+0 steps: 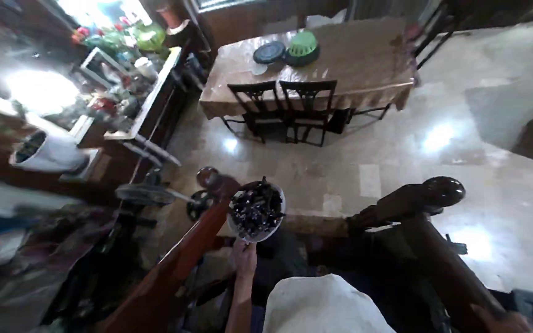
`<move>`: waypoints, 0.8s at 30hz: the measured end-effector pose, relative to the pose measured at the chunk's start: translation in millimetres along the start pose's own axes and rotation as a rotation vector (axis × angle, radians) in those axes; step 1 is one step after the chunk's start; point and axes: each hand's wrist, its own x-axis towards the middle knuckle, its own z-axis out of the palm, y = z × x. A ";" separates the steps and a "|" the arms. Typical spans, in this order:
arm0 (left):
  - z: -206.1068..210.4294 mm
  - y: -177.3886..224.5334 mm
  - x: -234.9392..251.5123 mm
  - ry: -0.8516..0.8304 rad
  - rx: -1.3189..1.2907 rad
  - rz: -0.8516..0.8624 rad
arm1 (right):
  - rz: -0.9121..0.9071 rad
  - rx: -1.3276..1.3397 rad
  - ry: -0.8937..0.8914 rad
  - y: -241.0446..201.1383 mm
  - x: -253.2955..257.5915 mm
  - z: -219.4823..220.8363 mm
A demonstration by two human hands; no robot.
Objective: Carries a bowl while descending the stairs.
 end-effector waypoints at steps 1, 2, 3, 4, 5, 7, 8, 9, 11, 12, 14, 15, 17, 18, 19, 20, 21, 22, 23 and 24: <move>12.2 -2.1 7.7 -0.015 -0.015 -0.040 | 0.067 0.010 -0.037 -5.7 0.1 -5.1; 24.4 -4.8 16.5 -0.032 -0.017 -0.079 | 0.103 0.009 0.005 -0.3 8.2 3.2; 35.5 -9.2 26.8 -0.051 -0.004 -0.102 | 0.110 0.000 0.088 6.1 18.7 16.7; 46.4 -15.5 38.3 -0.064 0.011 -0.113 | 0.111 -0.013 0.158 14.1 33.0 32.0; 57.5 -22.8 50.0 -0.077 0.022 -0.115 | 0.130 -0.025 0.159 14.6 44.0 38.1; 79.1 -41.6 76.4 -0.120 0.008 -0.071 | 0.126 0.012 0.188 4.8 68.8 47.5; 91.3 -55.5 92.4 -0.138 -0.007 -0.025 | 0.089 0.052 0.283 -6.8 80.2 56.0; 105.5 -71.4 109.6 -0.159 -0.028 0.018 | 0.030 0.101 0.422 -21.8 92.4 68.5; 132.8 -105.8 145.1 -0.202 -0.060 0.074 | -0.088 0.184 0.719 -61.2 117.8 108.9; 147.6 -122.3 161.8 -0.219 -0.071 0.078 | -0.137 0.212 0.802 -82.6 132.1 131.5; 177.6 -143.3 187.9 -0.241 -0.080 0.024 | -0.209 0.256 0.793 -118.6 163.1 173.4; 190.0 -148.8 199.5 -0.249 -0.074 0.016 | -0.219 0.279 0.732 -130.5 179.0 194.6; 211.7 -153.3 217.3 -0.271 -0.064 0.018 | -0.181 0.282 0.547 -135.7 210.3 234.1; 224.5 -150.0 227.8 -0.287 -0.067 0.031 | -0.140 0.286 0.434 -135.2 226.6 252.9; 237.4 -147.1 238.7 -0.301 -0.080 0.042 | -0.082 0.296 0.290 -133.7 240.8 271.0; 250.1 -147.1 248.9 -0.318 -0.094 0.059 | -0.006 0.324 0.115 -131.0 251.1 287.9; 264.7 -147.9 258.2 -0.329 -0.108 0.066 | 0.072 0.364 -0.054 -128.5 258.3 303.5; 281.6 -148.4 267.2 -0.336 -0.107 0.068 | 0.136 0.420 -0.211 -127.7 262.0 315.2; 299.3 -147.8 275.5 -0.347 -0.090 0.067 | 0.172 0.464 -0.374 -131.7 261.4 317.6; 317.5 -144.9 282.5 -0.359 -0.068 0.057 | 0.188 0.501 -0.543 -142.9 256.8 308.6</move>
